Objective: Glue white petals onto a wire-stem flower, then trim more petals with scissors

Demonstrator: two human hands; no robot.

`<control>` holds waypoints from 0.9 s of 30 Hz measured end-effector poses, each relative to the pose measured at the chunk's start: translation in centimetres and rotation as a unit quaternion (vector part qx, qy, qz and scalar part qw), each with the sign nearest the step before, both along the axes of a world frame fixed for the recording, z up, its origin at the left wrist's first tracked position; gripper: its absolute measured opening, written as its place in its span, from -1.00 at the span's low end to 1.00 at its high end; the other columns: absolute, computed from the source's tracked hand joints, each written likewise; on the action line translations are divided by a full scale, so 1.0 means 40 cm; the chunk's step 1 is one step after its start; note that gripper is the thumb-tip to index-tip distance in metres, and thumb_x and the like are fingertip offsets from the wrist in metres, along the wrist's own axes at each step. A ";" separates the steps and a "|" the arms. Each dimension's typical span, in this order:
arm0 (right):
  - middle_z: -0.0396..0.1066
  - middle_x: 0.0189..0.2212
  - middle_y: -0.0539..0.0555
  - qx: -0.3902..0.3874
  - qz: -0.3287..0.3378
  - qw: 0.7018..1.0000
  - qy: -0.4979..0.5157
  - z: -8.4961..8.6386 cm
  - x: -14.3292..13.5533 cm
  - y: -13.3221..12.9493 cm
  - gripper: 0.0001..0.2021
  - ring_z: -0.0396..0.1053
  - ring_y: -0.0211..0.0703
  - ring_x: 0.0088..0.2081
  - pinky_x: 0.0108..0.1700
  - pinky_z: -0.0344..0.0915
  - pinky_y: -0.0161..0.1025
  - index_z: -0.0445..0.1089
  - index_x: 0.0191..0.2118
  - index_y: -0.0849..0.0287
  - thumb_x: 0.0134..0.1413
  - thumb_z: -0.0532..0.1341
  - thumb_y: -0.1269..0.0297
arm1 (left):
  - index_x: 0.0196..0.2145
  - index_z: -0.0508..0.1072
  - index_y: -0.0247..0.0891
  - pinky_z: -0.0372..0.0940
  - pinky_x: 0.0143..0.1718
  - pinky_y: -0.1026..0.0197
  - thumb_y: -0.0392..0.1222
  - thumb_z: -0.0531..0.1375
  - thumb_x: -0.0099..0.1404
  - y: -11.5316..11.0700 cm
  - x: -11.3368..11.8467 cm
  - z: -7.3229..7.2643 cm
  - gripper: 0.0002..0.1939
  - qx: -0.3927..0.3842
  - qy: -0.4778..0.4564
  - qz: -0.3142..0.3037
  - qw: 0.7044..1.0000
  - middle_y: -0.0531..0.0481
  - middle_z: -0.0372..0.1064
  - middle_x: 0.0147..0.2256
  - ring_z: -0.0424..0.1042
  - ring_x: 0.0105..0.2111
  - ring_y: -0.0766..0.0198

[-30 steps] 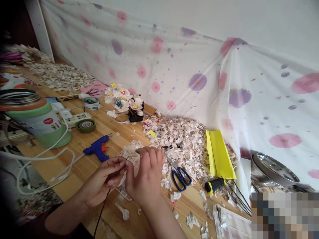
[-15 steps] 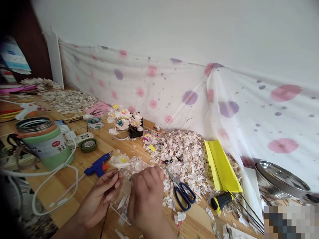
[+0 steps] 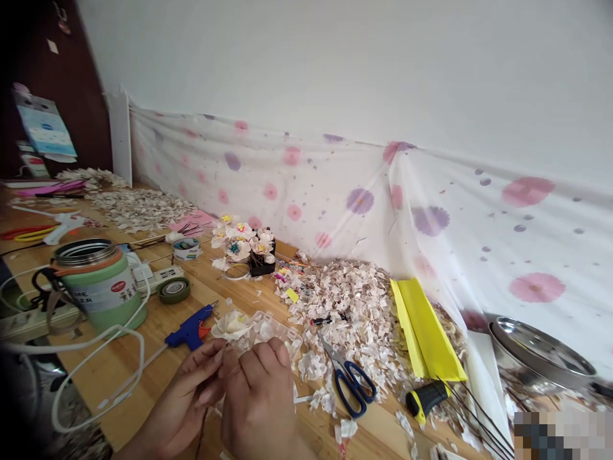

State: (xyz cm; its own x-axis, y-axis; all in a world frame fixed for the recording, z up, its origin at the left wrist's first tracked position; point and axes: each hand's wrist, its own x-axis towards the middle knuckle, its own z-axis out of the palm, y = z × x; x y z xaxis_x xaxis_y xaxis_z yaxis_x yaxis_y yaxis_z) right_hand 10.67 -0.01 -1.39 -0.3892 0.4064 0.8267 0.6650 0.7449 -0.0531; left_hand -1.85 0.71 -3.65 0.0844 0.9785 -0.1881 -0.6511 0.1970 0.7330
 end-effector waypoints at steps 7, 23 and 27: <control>0.37 -0.52 0.12 0.001 -0.005 1.000 -0.003 -0.004 -0.004 0.001 -0.71 0.17 -0.09 -0.44 -0.30 0.07 -0.10 0.40 -0.14 0.40 0.23 -0.05 0.51 | -0.50 0.49 -0.31 -0.17 -0.71 0.49 0.03 0.49 -0.16 -0.008 0.004 0.007 -0.59 0.020 0.011 -0.010 1.000 0.21 0.17 -0.68 -0.08 -0.74 0.63; 0.33 -0.49 0.03 -0.032 0.073 0.987 0.139 0.027 0.024 -0.033 -0.73 0.26 -0.17 -0.42 -0.30 0.21 -0.14 0.36 -0.16 0.22 0.03 0.11 0.64 | -0.51 0.50 -0.31 -0.04 -0.74 0.52 -0.07 0.51 -0.19 0.017 -0.048 0.042 -0.64 0.053 0.012 0.064 0.996 0.13 0.34 -0.61 0.12 -0.73 0.58; 0.32 -0.50 0.02 -0.035 0.066 0.989 0.127 0.032 0.036 -0.027 -0.80 0.27 -0.15 -0.42 -0.29 0.20 -0.12 0.35 -0.21 0.20 0.07 0.11 0.58 | -0.52 0.49 -0.30 0.05 -0.71 0.51 -0.16 0.52 -0.19 0.022 -0.073 0.083 -0.67 0.087 -0.009 0.089 0.992 0.13 0.35 -0.60 0.16 -0.70 0.56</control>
